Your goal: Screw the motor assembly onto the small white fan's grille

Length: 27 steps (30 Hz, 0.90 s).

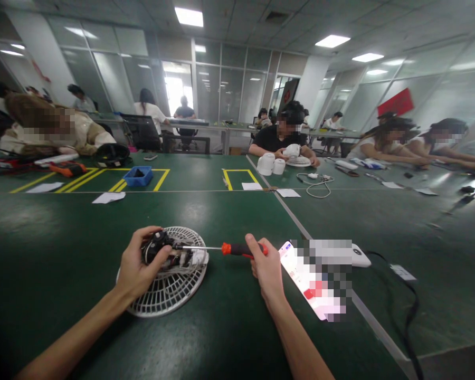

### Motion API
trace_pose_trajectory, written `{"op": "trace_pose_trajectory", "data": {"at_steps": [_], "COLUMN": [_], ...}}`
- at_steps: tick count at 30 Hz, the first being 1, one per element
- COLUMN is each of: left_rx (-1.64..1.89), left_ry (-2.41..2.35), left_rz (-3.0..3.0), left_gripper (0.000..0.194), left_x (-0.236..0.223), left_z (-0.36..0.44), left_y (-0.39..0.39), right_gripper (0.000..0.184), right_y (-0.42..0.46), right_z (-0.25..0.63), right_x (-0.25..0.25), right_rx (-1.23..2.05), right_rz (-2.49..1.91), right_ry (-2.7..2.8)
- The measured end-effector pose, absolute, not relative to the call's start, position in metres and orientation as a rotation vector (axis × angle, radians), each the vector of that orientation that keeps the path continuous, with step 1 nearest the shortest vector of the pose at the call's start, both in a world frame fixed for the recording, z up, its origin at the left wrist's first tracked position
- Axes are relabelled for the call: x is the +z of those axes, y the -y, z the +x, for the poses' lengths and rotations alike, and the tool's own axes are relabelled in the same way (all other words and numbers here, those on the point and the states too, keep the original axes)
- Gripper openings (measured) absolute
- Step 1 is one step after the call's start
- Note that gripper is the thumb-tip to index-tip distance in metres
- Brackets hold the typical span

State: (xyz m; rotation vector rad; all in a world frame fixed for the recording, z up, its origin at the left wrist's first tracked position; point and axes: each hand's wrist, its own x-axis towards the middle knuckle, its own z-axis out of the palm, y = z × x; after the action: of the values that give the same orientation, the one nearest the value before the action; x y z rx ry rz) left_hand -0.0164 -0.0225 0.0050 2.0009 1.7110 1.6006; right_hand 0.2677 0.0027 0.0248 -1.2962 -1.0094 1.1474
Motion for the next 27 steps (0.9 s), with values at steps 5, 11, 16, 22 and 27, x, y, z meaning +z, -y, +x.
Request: {"op": "trace_pose_trajectory", "data": {"at_steps": [5,11,16,22,27], "left_rx": [1.604,1.619,1.633,1.644,1.626], "left_ry": [-1.717,-1.731,-1.702,-1.667,-1.654], "left_rz": [2.045,2.003,2.0,2.004,2.023], "left_gripper": [0.053,0.053,0.051,0.051,0.052], "left_x": [0.007,0.006,0.007,0.006,0.005], "left_z": [-0.016,-0.016,-0.018,-0.022,-0.024], "left_y": [0.021,0.021,0.021,0.018,0.018], "right_gripper": [0.066,0.07,0.076,0.07,0.069], "right_y": [-0.005,-0.003,0.0,0.001,0.004], "right_z": [0.28,0.285,0.287,0.298,0.311], "right_x": [0.028,0.035,0.043,0.049,0.055], "right_rx": [1.073,0.917,0.962,1.241,1.152], "right_rz": [-1.393,-1.565,-1.661,-1.5,-1.189], "right_ry": [1.231,1.456,1.59,1.634,1.65]}}
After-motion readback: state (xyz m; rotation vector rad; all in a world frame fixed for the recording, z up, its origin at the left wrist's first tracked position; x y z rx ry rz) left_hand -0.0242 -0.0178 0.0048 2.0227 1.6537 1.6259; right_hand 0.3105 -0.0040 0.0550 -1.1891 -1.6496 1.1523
